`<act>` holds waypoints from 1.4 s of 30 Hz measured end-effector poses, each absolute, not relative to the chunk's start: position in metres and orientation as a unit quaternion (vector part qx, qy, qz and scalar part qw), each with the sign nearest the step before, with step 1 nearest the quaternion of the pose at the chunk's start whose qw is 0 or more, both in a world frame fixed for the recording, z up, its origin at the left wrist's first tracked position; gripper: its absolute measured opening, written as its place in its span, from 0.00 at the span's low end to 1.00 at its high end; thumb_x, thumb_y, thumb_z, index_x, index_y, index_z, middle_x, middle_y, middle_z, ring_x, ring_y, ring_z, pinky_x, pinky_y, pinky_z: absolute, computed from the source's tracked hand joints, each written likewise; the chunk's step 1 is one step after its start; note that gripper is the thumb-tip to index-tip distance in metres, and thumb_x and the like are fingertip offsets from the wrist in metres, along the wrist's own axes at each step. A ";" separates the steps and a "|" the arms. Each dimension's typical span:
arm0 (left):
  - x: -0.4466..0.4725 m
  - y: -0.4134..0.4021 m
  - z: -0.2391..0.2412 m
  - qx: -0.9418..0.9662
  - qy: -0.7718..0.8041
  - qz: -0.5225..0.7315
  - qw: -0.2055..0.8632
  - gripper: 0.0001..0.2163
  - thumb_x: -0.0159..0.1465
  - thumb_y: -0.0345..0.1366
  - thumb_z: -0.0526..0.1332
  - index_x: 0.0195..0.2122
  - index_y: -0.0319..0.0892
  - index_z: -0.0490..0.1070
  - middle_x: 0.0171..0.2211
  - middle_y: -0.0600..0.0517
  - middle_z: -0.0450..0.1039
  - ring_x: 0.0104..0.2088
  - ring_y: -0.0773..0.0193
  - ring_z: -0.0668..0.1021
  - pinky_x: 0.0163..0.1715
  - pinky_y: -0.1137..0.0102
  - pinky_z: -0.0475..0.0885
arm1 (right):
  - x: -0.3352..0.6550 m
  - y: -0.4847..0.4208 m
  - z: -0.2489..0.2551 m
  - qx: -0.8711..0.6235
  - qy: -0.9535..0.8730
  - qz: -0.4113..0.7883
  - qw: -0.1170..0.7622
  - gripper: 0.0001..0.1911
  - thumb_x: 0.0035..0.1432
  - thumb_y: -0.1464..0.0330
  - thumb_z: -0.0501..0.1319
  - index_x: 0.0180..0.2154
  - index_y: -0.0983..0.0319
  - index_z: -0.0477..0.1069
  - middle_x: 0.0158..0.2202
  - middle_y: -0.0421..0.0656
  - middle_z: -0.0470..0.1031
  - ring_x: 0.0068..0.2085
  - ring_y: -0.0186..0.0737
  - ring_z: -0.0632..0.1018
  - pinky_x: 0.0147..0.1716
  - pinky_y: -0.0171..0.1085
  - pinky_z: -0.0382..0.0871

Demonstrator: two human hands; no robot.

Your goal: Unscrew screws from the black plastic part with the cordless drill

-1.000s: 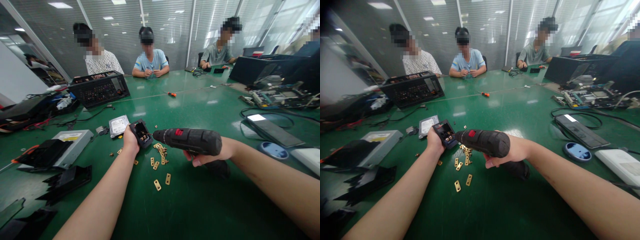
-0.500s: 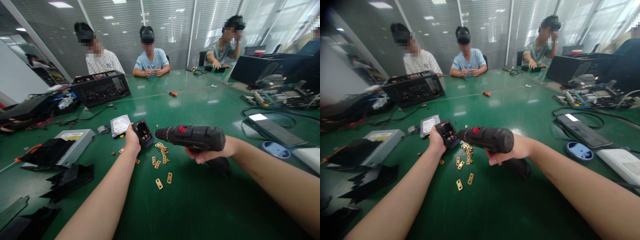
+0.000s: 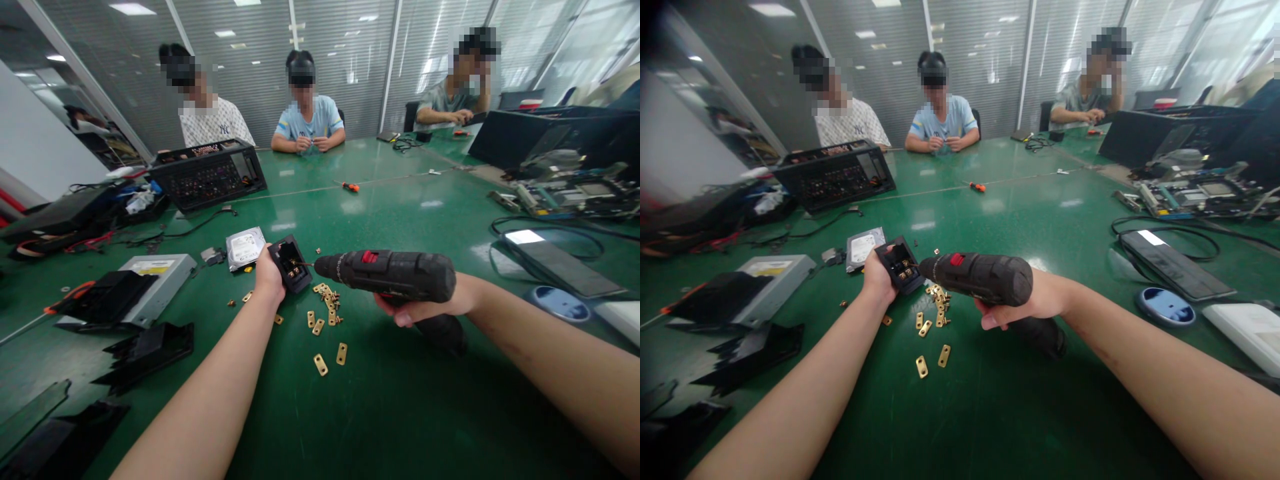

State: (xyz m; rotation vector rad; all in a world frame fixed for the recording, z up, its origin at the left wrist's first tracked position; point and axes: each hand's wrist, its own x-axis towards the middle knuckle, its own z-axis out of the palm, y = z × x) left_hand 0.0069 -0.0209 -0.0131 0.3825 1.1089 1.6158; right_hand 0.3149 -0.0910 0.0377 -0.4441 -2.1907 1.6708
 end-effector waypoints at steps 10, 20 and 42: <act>0.007 -0.021 -0.013 0.156 0.465 0.677 0.548 0.09 0.64 0.43 0.62 0.30 0.46 0.70 0.23 0.55 0.71 0.21 0.60 0.74 0.24 0.68 0.72 | 0.315 -0.088 0.039 -0.172 -0.769 0.594 0.161 0.18 0.66 0.58 0.75 0.46 0.65 0.76 0.36 0.40 0.77 0.32 0.35 0.80 0.34 0.34 0.77; 0.007 -0.022 -0.010 0.151 0.479 0.676 0.540 0.09 0.65 0.41 0.60 0.30 0.45 0.71 0.23 0.53 0.71 0.22 0.58 0.75 0.25 0.66 0.74 | 0.312 -0.090 0.034 -0.171 -0.777 0.579 0.176 0.32 0.66 0.60 0.75 0.64 0.65 0.71 0.35 0.39 0.76 0.31 0.36 0.79 0.32 0.34 0.76; 0.007 -0.024 -0.008 0.147 0.491 0.668 0.540 0.08 0.63 0.43 0.61 0.31 0.46 0.71 0.23 0.54 0.71 0.21 0.58 0.75 0.23 0.67 0.73 | 0.308 -0.091 0.039 -0.153 -0.791 0.565 0.175 0.36 0.67 0.58 0.74 0.69 0.63 0.66 0.37 0.39 0.75 0.32 0.36 0.78 0.31 0.33 0.75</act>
